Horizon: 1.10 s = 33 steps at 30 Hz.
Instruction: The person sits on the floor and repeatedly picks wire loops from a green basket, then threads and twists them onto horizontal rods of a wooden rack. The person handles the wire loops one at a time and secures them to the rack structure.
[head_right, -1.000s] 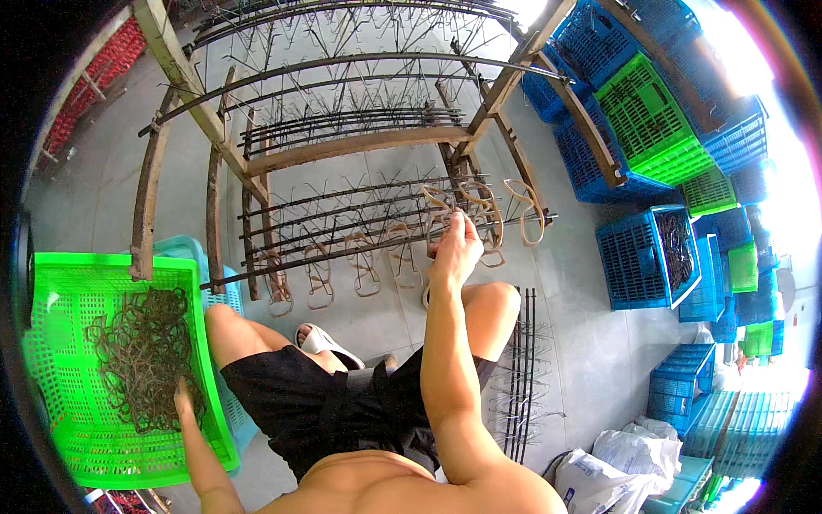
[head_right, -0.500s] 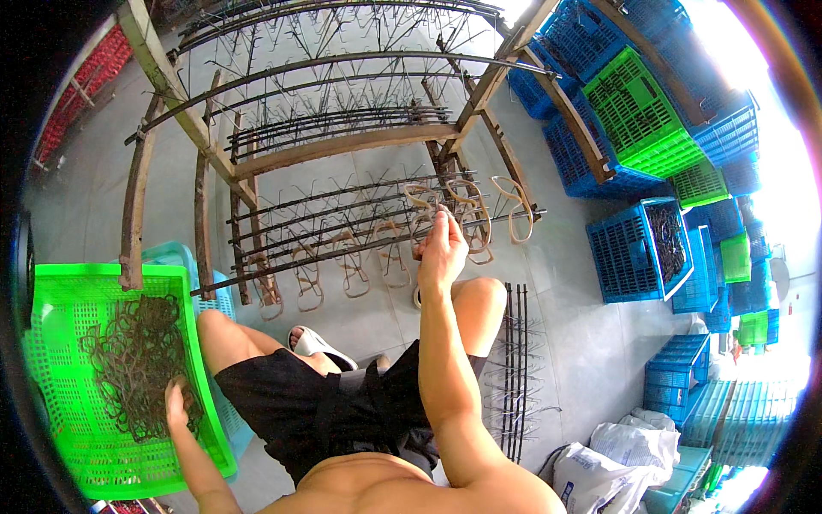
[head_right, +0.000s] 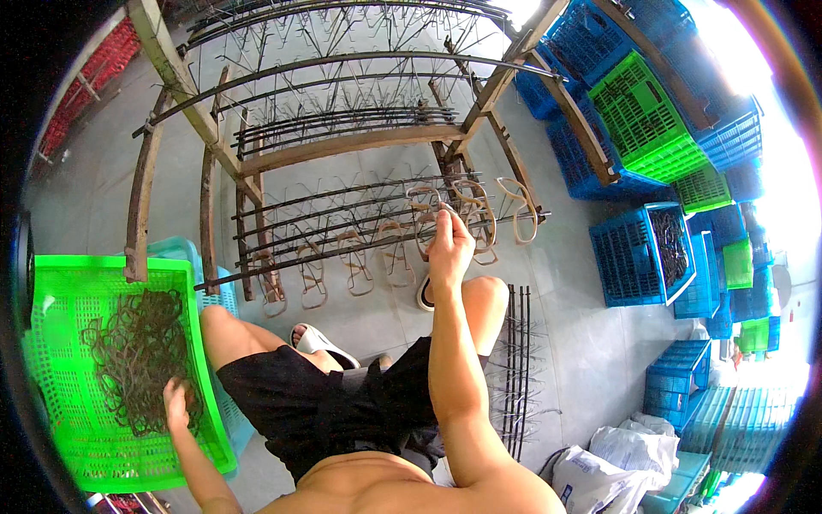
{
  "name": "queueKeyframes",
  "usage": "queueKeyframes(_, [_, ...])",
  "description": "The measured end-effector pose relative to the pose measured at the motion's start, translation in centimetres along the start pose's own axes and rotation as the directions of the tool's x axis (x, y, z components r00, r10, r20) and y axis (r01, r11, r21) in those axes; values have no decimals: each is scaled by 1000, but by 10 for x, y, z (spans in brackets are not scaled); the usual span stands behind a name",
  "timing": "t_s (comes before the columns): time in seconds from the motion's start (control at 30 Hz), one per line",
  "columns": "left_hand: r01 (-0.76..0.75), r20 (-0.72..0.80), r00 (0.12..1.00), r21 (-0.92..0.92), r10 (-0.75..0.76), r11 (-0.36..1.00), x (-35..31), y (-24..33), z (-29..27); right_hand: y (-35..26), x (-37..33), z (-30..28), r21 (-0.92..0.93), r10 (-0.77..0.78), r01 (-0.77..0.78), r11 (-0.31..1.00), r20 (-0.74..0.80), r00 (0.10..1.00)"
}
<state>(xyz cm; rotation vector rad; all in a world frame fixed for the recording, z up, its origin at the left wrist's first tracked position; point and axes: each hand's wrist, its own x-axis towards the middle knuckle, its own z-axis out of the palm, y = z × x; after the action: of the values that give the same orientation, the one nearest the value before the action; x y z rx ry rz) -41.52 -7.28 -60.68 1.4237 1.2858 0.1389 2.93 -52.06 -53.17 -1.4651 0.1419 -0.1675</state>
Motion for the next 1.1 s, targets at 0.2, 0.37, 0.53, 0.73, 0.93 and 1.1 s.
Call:
queueKeyframes(0.2, [-10, -204, 979, 29, 16, 1000, -4, 2, 14, -2, -12, 7, -80, 53, -51, 995, 18, 998])
queueKeyframes(0.37, [-101, -209, 971, 88, 117, 991, -4, 21, 26, 1, -11, 7, -68, 37, -36, 997, 19, 999])
queueKeyframes(0.53, [-113, -210, 969, 90, 130, 990, 1, 28, 34, -2, -14, 8, 29, 45, -48, 998, 70, 997])
queueKeyframes(0.73, [-108, -184, 975, 92, 124, 990, 4, 24, 34, 1, -11, 12, 71, -12, 13, 997, -14, 1000])
queueKeyframes(0.93, [-144, -288, 945, 53, 154, 988, -1, 19, 40, 7, -5, 12, 3, -12, 13, 1000, -87, 996])
queueKeyframes(1.1, [-167, -310, 934, 59, 177, 984, 2, 9, 43, 11, 10, 8, 9, 2, -2, 1000, 1, 1000])
